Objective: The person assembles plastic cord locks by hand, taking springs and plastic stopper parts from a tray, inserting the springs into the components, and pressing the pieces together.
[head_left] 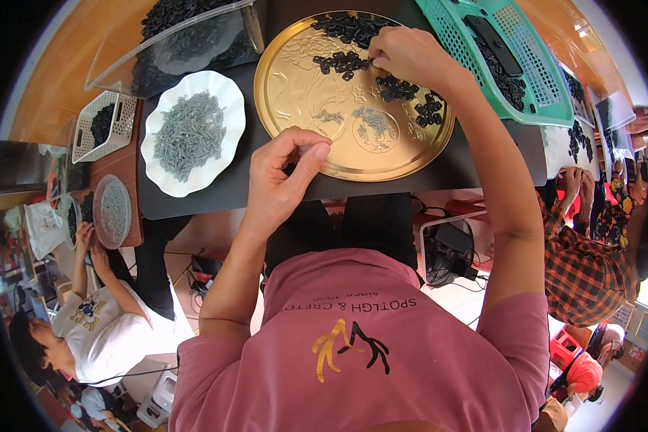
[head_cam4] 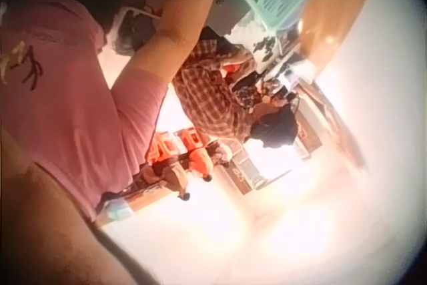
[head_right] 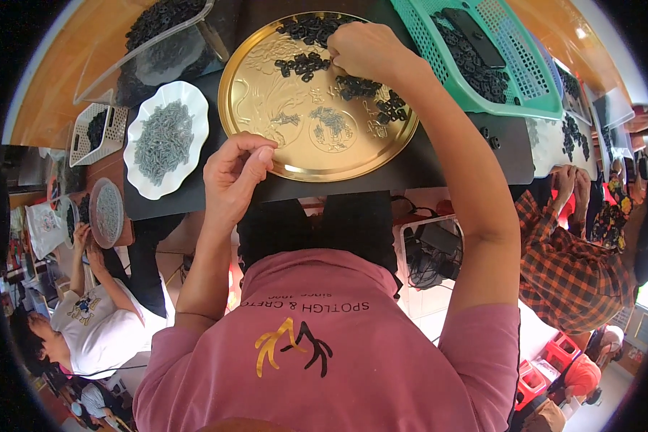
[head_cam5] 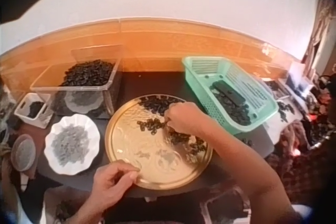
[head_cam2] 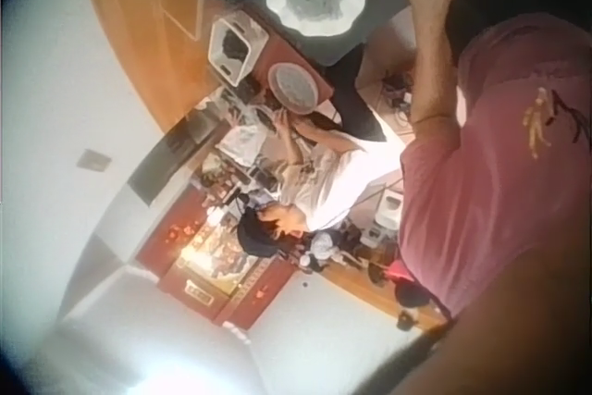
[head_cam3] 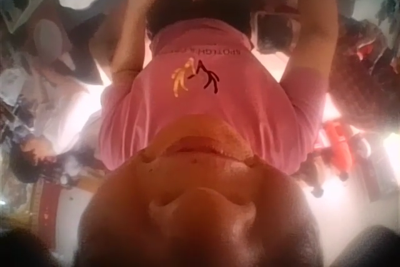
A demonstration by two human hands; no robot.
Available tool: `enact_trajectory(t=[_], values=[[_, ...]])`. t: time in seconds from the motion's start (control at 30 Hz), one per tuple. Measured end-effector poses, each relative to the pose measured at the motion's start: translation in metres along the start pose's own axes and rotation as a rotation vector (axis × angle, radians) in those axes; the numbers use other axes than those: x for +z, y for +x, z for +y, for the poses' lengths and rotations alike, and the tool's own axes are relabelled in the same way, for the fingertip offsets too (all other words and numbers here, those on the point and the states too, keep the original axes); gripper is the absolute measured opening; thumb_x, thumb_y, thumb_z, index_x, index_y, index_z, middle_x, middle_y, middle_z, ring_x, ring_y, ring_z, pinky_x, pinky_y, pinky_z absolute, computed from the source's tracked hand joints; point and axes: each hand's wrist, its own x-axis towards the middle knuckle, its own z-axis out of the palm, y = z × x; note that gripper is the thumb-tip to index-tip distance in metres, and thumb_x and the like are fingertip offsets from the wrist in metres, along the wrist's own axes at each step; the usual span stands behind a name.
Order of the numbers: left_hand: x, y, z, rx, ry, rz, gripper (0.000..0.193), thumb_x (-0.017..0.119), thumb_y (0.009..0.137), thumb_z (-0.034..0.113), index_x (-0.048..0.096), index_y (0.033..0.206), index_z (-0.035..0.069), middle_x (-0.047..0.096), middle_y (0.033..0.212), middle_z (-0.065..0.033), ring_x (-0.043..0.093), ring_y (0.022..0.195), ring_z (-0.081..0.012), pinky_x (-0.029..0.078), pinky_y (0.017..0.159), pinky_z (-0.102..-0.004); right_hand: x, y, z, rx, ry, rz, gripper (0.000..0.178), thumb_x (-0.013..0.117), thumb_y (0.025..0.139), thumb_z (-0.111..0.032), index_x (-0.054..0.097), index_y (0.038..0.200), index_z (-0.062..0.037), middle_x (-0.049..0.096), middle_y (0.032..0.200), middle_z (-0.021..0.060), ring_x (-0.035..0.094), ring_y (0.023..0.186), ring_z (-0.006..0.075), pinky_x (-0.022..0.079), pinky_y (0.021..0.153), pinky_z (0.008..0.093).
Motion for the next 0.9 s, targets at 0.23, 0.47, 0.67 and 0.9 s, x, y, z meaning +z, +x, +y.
enact_trajectory(t=[0.23, 0.47, 0.67, 0.9], values=[[-0.002, 0.000, 0.003, -0.038, 0.007, -0.043, 0.016, 0.060, 0.091, 0.014, 0.062, 0.099, 0.000, 0.057, 0.075, 0.0005, 0.048, 0.064, -0.0034, 0.038, 0.057, -0.0169, 0.002, 0.000, -0.001, 0.024, -0.026, 0.009, 0.015, 0.058, 0.074, -0.016, 0.060, 0.081, -0.0034, 0.061, 0.085, 0.0126, 0.060, 0.083, 0.0307, 0.048, 0.074, 0.0396], [0.000, -0.001, 0.005, -0.076, -0.018, -0.031, 0.016, 0.060, 0.091, 0.015, 0.062, 0.099, 0.001, 0.057, 0.075, 0.0005, 0.048, 0.064, -0.0033, 0.038, 0.057, -0.0165, -0.004, -0.006, 0.009, 0.032, 0.287, 0.128, 0.019, 0.058, 0.078, -0.015, 0.064, 0.091, -0.0027, 0.065, 0.086, 0.0134, 0.062, 0.081, 0.0303, 0.049, 0.074, 0.0378], [0.002, -0.001, 0.008, -0.083, -0.069, -0.006, 0.013, 0.060, 0.091, 0.011, 0.062, 0.095, -0.001, 0.058, 0.074, 0.0017, 0.049, 0.065, -0.0022, 0.039, 0.058, -0.0164, -0.014, -0.018, 0.018, 0.108, 0.213, 0.257, 0.018, 0.056, 0.082, -0.016, 0.068, 0.091, -0.0063, 0.067, 0.086, 0.0125, 0.063, 0.079, 0.0321, 0.050, 0.074, 0.0383], [0.002, -0.001, 0.009, -0.090, -0.079, -0.016, 0.014, 0.060, 0.091, 0.011, 0.062, 0.097, -0.001, 0.058, 0.074, 0.0015, 0.050, 0.066, -0.0023, 0.039, 0.059, -0.0162, 0.000, -0.016, 0.003, 0.142, 0.154, 0.124, 0.018, 0.062, 0.080, -0.018, 0.069, 0.089, -0.0049, 0.065, 0.084, 0.0110, 0.063, 0.078, 0.0279, 0.050, 0.074, 0.0371]])
